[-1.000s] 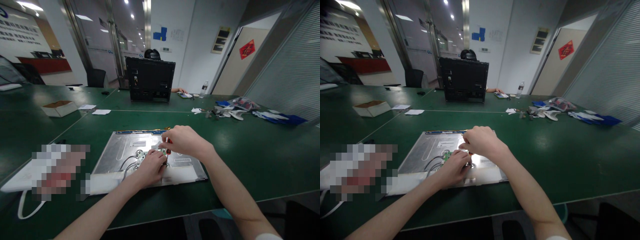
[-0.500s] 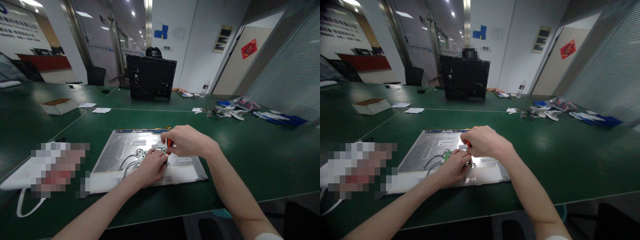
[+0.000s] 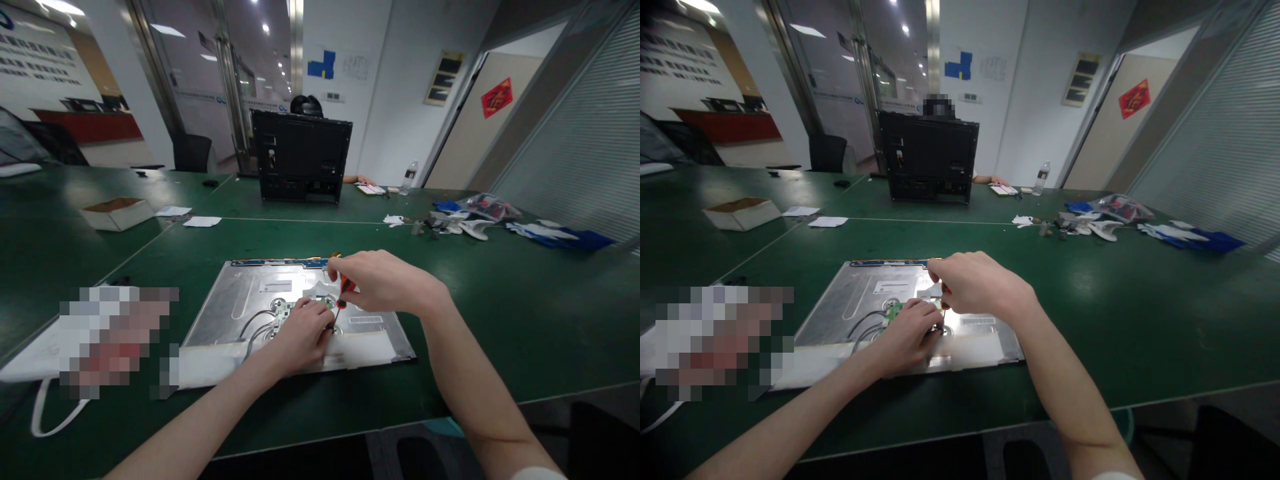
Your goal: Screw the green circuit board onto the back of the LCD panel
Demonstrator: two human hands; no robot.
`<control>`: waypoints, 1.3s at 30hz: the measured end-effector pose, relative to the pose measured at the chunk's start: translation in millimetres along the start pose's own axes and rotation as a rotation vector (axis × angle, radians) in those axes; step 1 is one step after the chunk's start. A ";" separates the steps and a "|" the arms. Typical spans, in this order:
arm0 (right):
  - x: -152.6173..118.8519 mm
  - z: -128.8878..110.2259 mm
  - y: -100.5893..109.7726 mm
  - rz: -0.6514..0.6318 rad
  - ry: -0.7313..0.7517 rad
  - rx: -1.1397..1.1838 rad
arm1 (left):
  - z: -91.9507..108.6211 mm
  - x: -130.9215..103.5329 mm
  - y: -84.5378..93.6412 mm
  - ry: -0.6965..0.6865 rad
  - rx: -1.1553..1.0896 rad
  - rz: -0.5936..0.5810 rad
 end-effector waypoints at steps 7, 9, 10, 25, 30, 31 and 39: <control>-1.1 -9.1 -3.4 -0.018 -0.052 -0.010 | 0.5 1.2 -0.3 0.006 -0.002 0.000; -0.6 -6.2 -2.7 0.001 -0.122 -0.056 | 0.7 1.2 0.1 0.004 -0.002 0.001; -0.1 -4.7 -2.8 0.005 -0.143 -0.071 | 0.8 1.2 0.3 0.003 0.000 0.001; 2.2 -6.8 -5.5 -0.072 0.046 0.147 | 0.6 1.2 1.1 0.007 0.003 0.005; 6.9 -0.7 -0.3 0.041 -0.112 -0.060 | 0.4 1.4 0.6 0.007 0.010 0.003; 7.3 0.1 0.7 0.060 -0.139 -0.096 | 0.7 1.3 0.5 0.004 0.010 0.002; 2.8 -0.6 2.3 0.030 -0.117 -0.089 | 1.6 0.6 2.1 -0.007 0.018 0.003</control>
Point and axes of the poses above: each hand's wrist, its own x-axis towards the middle knuckle, its own y-axis out of the back of the hand, z = x × y, the point moved 9 cm from there along x, towards the middle knuckle, and after that the axes turned 10 degrees about x, right-handed, at the moved point
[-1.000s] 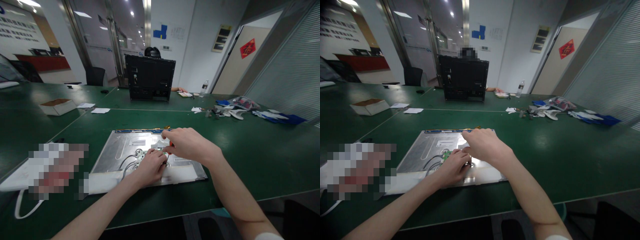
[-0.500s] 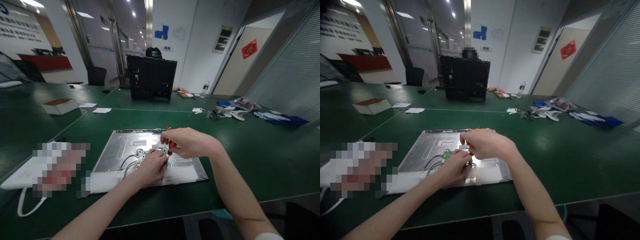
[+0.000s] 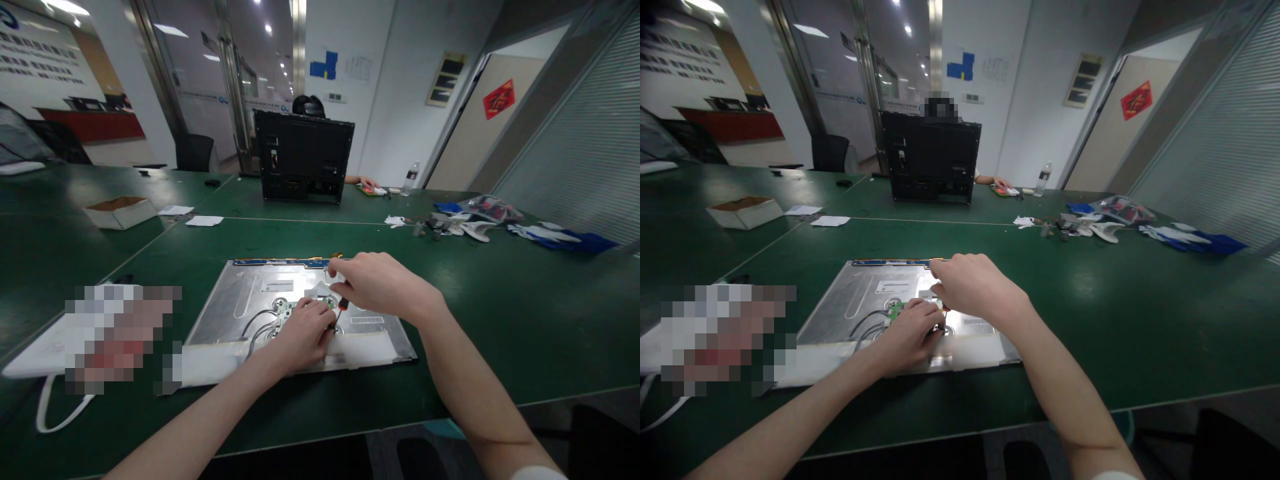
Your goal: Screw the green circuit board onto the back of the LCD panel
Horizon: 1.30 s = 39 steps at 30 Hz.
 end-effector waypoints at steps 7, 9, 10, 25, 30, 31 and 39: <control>-2.6 -8.2 -6.0 -0.088 0.123 0.143 | -1.2 0.7 -2.0 0.002 -0.023 0.012; 0.4 -7.7 -4.4 -0.034 0.090 0.093 | -1.5 0.6 -1.5 0.006 -0.027 0.029; 2.1 -6.6 -3.4 -0.007 0.058 0.062 | -1.5 0.5 -1.3 0.006 -0.025 0.034; 0.1 -10.8 -5.9 -0.068 0.176 0.149 | -0.5 0.8 -1.2 0.001 -0.006 0.010; 0.6 -9.0 -5.1 -0.047 0.091 0.101 | -0.5 1.2 -2.2 0.005 -0.005 0.001; 1.2 -6.6 -4.1 -0.031 0.046 0.074 | -0.7 1.1 -2.4 0.006 -0.004 0.002; 2.7 7.3 -1.7 0.010 -0.060 -0.014 | -1.8 -0.8 -4.3 0.001 0.004 0.004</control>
Point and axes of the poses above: each hand's wrist, its own x-axis towards the middle knuckle, its own y-axis out of the back of the hand, z = x × y, the point moved 9 cm from there along x, towards the middle knuckle, and after that the axes turned 10 degrees about x, right-handed, at the moved point
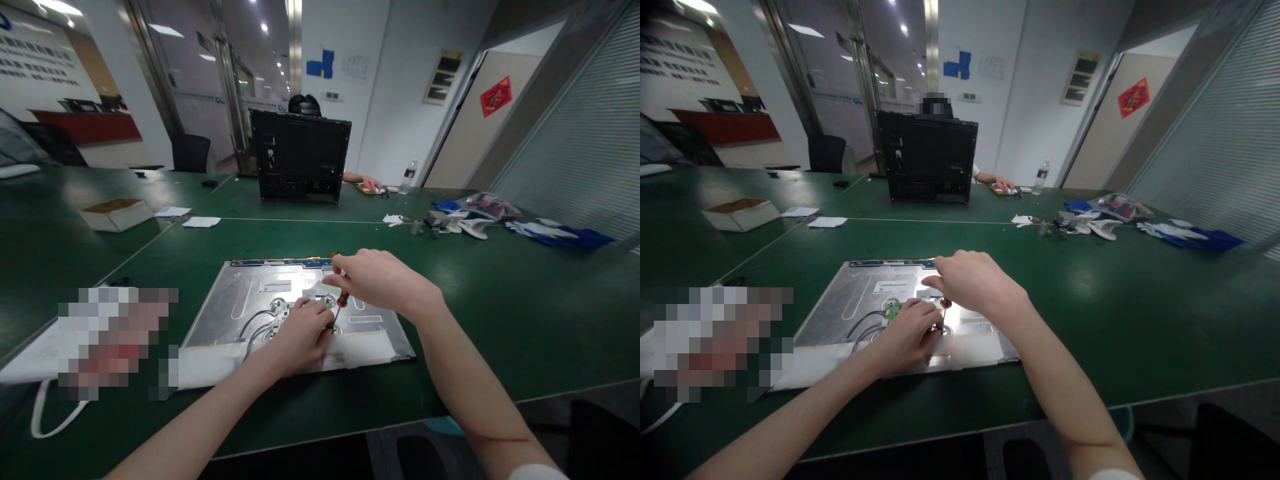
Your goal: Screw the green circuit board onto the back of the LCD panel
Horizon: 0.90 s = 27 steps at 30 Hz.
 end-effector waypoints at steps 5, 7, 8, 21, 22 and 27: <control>-0.3 -2.8 -2.4 -0.021 0.091 0.057 | 1.1 0.4 1.7 -0.005 0.002 0.000; -2.0 -6.8 -1.8 -0.031 0.137 0.102 | 1.2 0.5 2.7 -0.004 0.000 0.004; -3.1 -8.5 -1.6 -0.040 0.153 0.122 | 1.3 0.5 2.9 -0.004 -0.002 0.005; -8.6 -14.2 2.6 -0.052 0.149 0.097 | 1.5 -0.2 4.1 0.000 -0.016 0.022; -7.8 -12.5 3.1 -0.040 0.130 0.083 | 1.5 -0.2 4.4 -0.001 -0.019 0.024; -5.3 -11.4 2.9 -0.012 0.121 0.048 | 0.9 0.5 2.4 -0.002 -0.016 0.005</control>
Point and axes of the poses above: each hand's wrist, its own x-axis towards the middle knuckle, its own y-axis out of the back of the hand, z = x × y, the point moved 9 cm from there along x, towards the middle knuckle, and after that the axes turned 10 degrees about x, right-handed, at the moved point
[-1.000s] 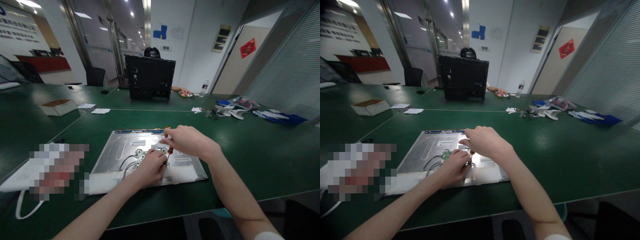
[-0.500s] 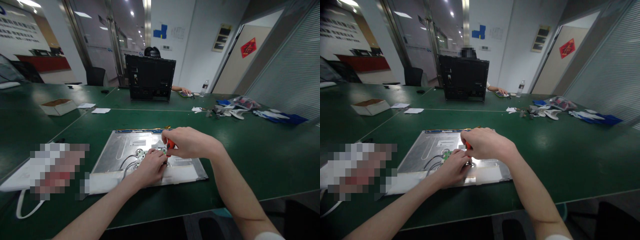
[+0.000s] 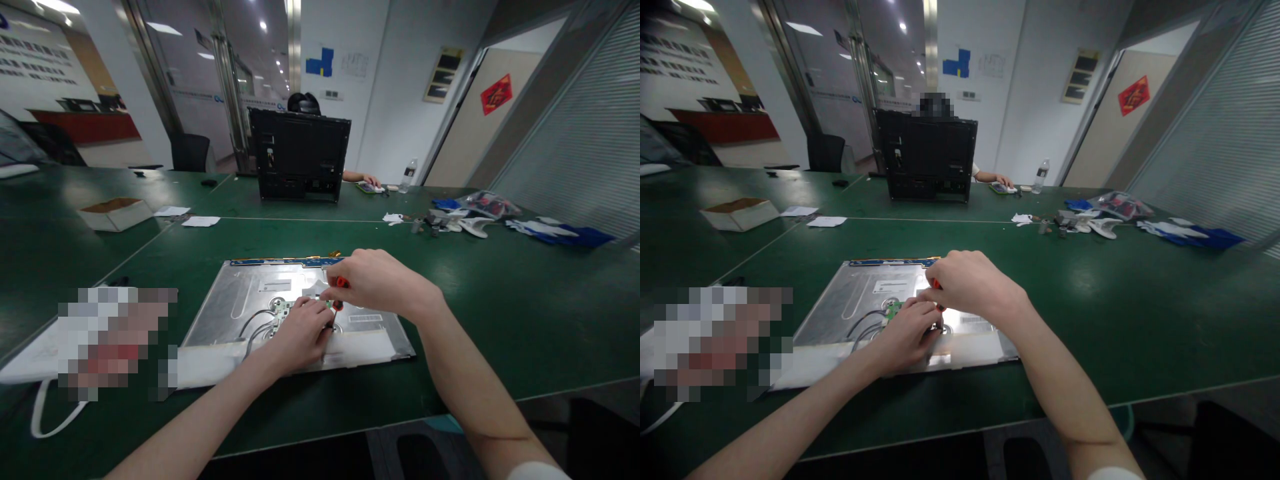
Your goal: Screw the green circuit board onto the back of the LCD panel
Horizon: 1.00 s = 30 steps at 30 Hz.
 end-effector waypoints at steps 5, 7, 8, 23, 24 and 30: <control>-2.3 -2.1 -0.6 -0.023 0.024 -0.005 | 0.1 0.3 -0.2 0.003 -0.005 -0.017; -3.6 -1.5 -0.8 -0.041 0.028 0.021 | 0.5 0.2 0.4 0.001 -0.004 -0.022; -4.0 -1.1 -1.0 -0.048 0.032 0.027 | 0.5 0.2 0.7 0.002 -0.003 -0.023; -1.0 -1.5 0.3 -0.013 0.027 -0.023 | 0.4 0.6 2.3 0.007 -0.015 -0.020; -1.4 -1.5 0.0 -0.015 0.032 -0.015 | 0.4 0.8 2.5 0.007 -0.012 -0.020; -2.6 -5.2 -2.3 -0.036 0.082 0.055 | 0.5 0.7 1.1 0.004 0.001 -0.011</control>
Point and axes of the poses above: each hand's wrist, its own x-axis towards the middle knuckle, its own y-axis out of the back of the hand, z = x × y, the point moved 9 cm from there along x, towards the middle knuckle, and after that the axes turned 10 degrees about x, right-handed, at the moved point
